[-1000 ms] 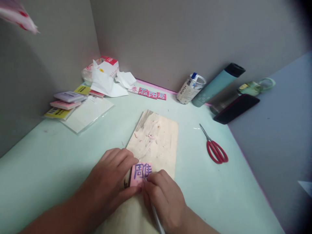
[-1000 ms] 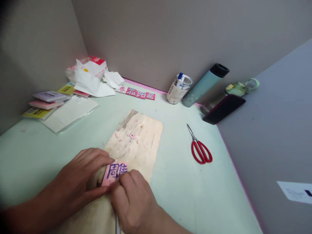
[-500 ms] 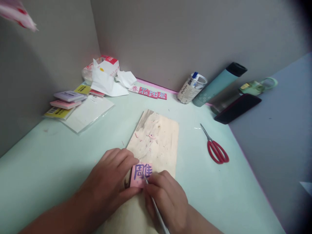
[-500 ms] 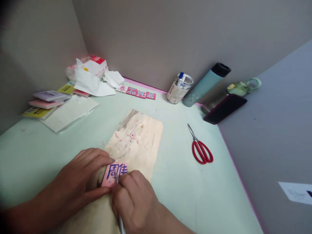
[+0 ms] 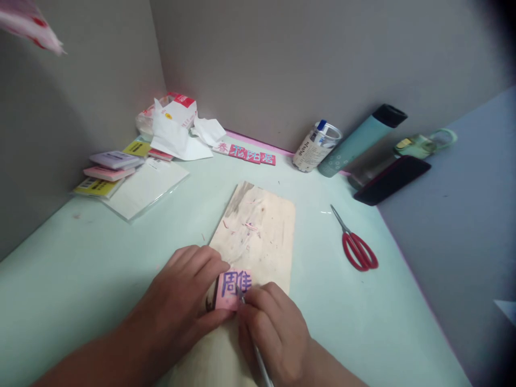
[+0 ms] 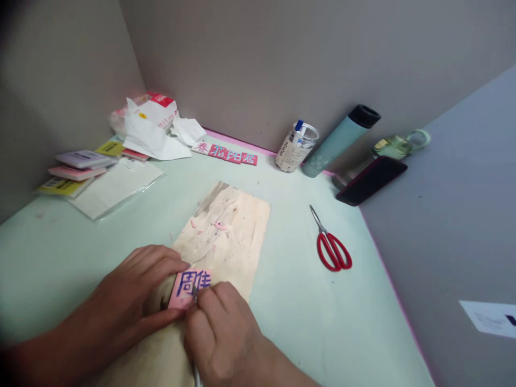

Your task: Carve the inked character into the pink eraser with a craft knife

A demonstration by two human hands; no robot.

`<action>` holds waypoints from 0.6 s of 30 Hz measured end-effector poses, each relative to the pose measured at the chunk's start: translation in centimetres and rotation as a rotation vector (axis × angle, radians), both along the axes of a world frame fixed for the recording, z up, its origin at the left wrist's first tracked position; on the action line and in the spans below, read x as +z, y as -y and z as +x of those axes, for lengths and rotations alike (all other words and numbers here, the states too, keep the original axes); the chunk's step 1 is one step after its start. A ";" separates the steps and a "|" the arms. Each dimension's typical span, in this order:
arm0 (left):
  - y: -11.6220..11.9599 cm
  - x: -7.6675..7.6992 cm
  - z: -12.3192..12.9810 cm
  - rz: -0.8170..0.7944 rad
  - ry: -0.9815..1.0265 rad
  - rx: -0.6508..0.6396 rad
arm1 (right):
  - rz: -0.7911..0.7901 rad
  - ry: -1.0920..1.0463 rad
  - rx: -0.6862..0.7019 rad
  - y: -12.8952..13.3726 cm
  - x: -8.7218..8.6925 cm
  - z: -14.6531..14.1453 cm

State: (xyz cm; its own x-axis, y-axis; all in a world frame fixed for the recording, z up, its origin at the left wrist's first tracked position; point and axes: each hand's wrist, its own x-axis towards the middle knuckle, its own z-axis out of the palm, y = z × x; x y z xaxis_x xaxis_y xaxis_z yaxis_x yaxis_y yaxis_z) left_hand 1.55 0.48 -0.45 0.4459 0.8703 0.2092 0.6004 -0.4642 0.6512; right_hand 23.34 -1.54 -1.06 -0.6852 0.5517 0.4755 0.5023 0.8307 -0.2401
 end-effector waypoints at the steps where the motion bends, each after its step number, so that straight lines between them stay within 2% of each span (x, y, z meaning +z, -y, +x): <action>1: 0.0 0.0 0.0 0.007 -0.001 -0.005 | 0.009 -0.002 0.007 -0.1 0.2 -0.1; 8: -0.1 -0.2 0.1 0.018 -0.011 0.015 | 0.040 -0.047 0.051 -0.7 1.5 -1.0; 15: -0.1 -0.1 0.3 -0.020 -0.010 0.025 | 0.048 -0.036 0.027 -0.7 1.6 -1.2; 18: -0.1 -0.2 0.1 -0.012 0.003 0.014 | 0.070 -0.026 -0.030 -0.7 1.6 -1.0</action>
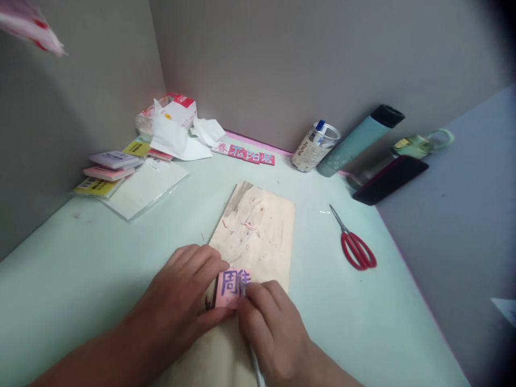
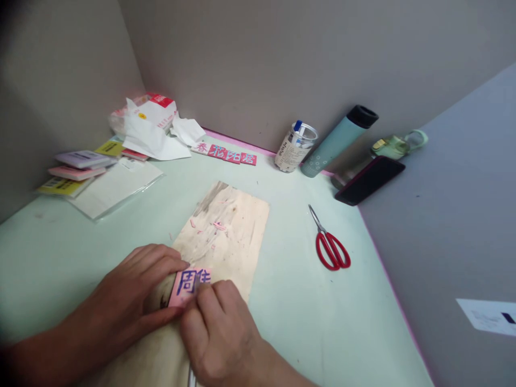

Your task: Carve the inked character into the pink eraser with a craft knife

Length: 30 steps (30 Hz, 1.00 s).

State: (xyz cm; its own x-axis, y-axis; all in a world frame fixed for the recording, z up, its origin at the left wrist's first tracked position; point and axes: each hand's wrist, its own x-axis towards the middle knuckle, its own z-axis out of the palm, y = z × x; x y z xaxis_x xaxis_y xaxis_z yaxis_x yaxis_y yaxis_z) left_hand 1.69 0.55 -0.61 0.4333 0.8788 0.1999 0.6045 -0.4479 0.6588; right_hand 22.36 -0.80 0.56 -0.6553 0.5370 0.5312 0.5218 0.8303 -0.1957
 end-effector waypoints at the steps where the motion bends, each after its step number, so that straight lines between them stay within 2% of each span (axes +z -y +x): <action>1: 0.0 0.0 -0.1 0.000 0.004 -0.007 | 0.000 0.005 -0.031 0.0 0.0 0.1; 3: 0.0 0.0 -0.1 -0.008 0.007 -0.015 | 0.001 0.004 -0.051 0.0 0.0 0.4; 8: 0.1 0.0 -0.1 -0.031 -0.005 -0.001 | -0.022 -0.050 0.071 0.0 -0.2 0.7; 15: 0.2 -0.1 -0.1 0.000 0.001 -0.001 | -0.069 -0.066 0.106 0.0 -0.3 0.5; 23: 0.2 -0.1 -0.1 -0.022 -0.008 0.002 | -0.054 -0.027 0.092 0.0 0.2 0.3; 30: 0.2 -0.1 -0.2 -0.018 0.010 -0.007 | -0.069 -0.078 0.039 0.2 -0.4 0.6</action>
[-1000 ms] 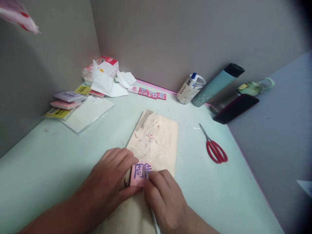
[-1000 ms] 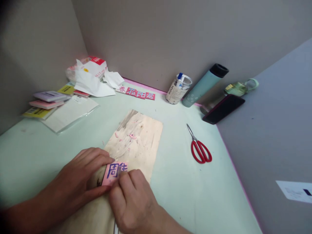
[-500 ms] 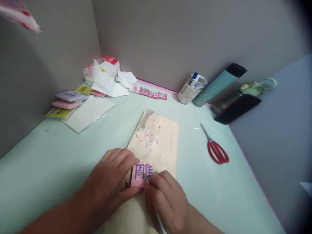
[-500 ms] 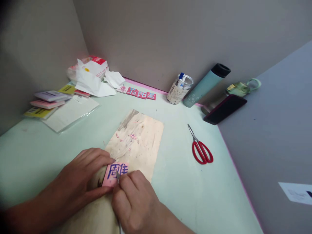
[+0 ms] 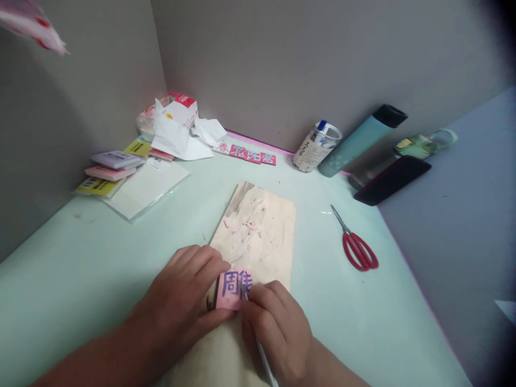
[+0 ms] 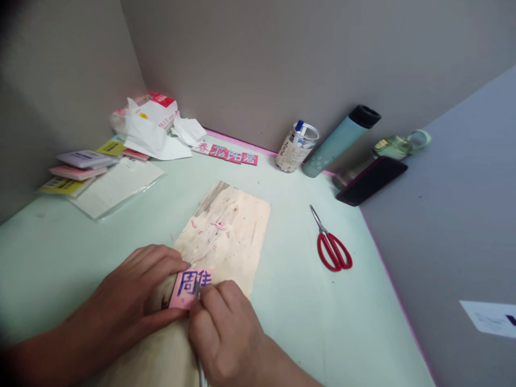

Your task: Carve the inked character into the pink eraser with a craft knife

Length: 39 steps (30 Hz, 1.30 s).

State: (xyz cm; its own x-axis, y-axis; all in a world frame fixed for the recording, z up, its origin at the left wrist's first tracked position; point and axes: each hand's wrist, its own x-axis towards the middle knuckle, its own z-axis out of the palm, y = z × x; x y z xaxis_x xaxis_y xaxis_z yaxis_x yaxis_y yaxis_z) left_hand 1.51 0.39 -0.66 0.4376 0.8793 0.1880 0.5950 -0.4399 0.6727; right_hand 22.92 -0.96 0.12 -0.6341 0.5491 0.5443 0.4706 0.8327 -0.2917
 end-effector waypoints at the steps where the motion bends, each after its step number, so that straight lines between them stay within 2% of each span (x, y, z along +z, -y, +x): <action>1: 0.0 0.0 0.0 -0.002 0.001 0.000 | -0.006 -0.008 -0.005 0.0 -0.1 0.0; 8: 0.0 -0.1 0.0 0.010 -0.006 -0.003 | -0.007 0.001 0.000 -0.1 0.0 -0.2; 14: -0.1 0.1 0.1 0.004 -0.009 0.005 | 0.019 -0.044 -0.064 -0.1 -0.4 0.0; 19: 0.0 0.1 0.1 -0.046 -0.018 0.009 | -0.001 0.013 0.027 -0.1 0.3 0.0; 25: 0.1 -0.1 0.1 -0.001 -0.003 0.004 | 0.024 0.059 0.008 -0.2 0.4 -0.2; 35: -0.1 0.2 0.2 -0.011 -0.027 -0.003 | 0.051 0.086 0.051 -0.2 0.5 -0.5; 39: -0.2 0.1 0.2 -0.006 -0.027 -0.010 | 0.095 0.110 -0.008 -0.2 0.5 -0.5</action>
State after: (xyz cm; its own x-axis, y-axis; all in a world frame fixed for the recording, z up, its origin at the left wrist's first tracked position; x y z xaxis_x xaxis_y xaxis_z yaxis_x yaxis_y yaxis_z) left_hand 1.68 0.54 -0.58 0.4514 0.8759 0.1707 0.6083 -0.4419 0.6593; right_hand 22.42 -0.77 0.63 -0.6885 0.5037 0.5218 0.5023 0.8502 -0.1579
